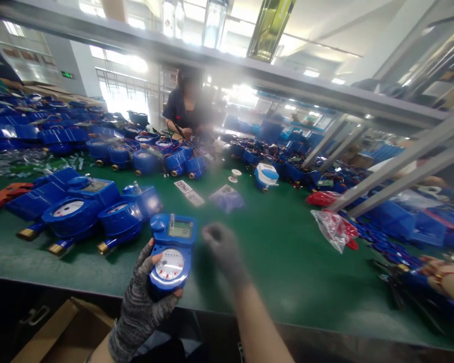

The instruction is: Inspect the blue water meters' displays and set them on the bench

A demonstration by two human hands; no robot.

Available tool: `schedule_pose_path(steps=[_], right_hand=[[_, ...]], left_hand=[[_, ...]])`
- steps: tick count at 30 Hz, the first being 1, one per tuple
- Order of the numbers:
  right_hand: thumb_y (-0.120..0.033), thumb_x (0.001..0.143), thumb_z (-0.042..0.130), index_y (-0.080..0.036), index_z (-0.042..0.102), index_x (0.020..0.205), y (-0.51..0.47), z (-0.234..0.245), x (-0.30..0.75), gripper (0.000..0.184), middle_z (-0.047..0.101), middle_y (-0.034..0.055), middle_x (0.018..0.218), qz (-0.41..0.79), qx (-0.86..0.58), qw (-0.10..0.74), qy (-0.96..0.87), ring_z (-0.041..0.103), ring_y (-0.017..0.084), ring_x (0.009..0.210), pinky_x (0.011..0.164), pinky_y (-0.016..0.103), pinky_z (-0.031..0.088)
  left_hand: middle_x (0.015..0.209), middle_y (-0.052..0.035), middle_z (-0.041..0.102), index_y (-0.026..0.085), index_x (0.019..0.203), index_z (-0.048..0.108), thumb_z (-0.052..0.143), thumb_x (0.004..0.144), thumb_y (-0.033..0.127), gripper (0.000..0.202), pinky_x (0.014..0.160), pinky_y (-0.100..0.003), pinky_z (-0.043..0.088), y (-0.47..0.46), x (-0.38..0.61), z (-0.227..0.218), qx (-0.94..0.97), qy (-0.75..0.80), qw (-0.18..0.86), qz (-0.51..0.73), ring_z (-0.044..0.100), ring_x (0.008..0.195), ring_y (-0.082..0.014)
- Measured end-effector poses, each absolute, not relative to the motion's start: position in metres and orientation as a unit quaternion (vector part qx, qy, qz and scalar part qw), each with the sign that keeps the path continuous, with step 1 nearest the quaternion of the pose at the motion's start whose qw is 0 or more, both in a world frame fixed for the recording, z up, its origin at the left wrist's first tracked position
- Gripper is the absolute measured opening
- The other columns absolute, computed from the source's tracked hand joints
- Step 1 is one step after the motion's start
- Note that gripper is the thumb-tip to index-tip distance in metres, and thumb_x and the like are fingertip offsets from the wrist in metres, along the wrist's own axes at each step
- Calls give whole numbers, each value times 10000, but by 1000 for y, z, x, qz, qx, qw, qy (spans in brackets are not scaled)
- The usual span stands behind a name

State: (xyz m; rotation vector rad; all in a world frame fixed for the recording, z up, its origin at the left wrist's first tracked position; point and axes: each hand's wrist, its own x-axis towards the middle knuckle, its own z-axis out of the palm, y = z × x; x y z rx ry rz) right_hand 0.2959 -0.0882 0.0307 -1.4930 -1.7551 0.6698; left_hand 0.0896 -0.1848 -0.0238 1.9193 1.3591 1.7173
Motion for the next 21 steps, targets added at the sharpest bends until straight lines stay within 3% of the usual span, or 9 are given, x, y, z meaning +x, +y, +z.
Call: schedule_pose_path(steps=[3,10,17,21], right_hand=[[-308,877,614,-195,641,861,-126,55,283,117,674,40,876,312,-520,392,-692,611,192,809,734,290,480],[-219,879,550,-212,608,761,-144,78,261,132,641,45,824,184,-538,324,-756,583,190,761,747,320,469],[-193,875,551,-210,590,741,-139,83,261,141,620,24,763,200,-524,313,-766,566,170,714,696,289,456],[-215,908,531,-210,610,782,-142,80,261,148,632,42,799,152,-522,287,-789,583,187,743,726,311,470]], left_hand=[[1532,-211,344,206,1364,424,782,735,281,727,1038,-529,479,-186,91,-22,655,468,111,583,416,1388,-354],[1544,-205,330,208,1369,422,778,741,282,727,1052,-524,467,-189,91,-22,662,476,110,567,403,1398,-348],[1533,-216,339,184,1355,419,782,733,265,725,1065,-527,455,-189,91,-23,660,480,98,570,401,1398,-343],[1533,-217,338,194,1345,425,787,723,277,724,1049,-536,466,-188,91,-21,664,478,99,567,411,1390,-356]])
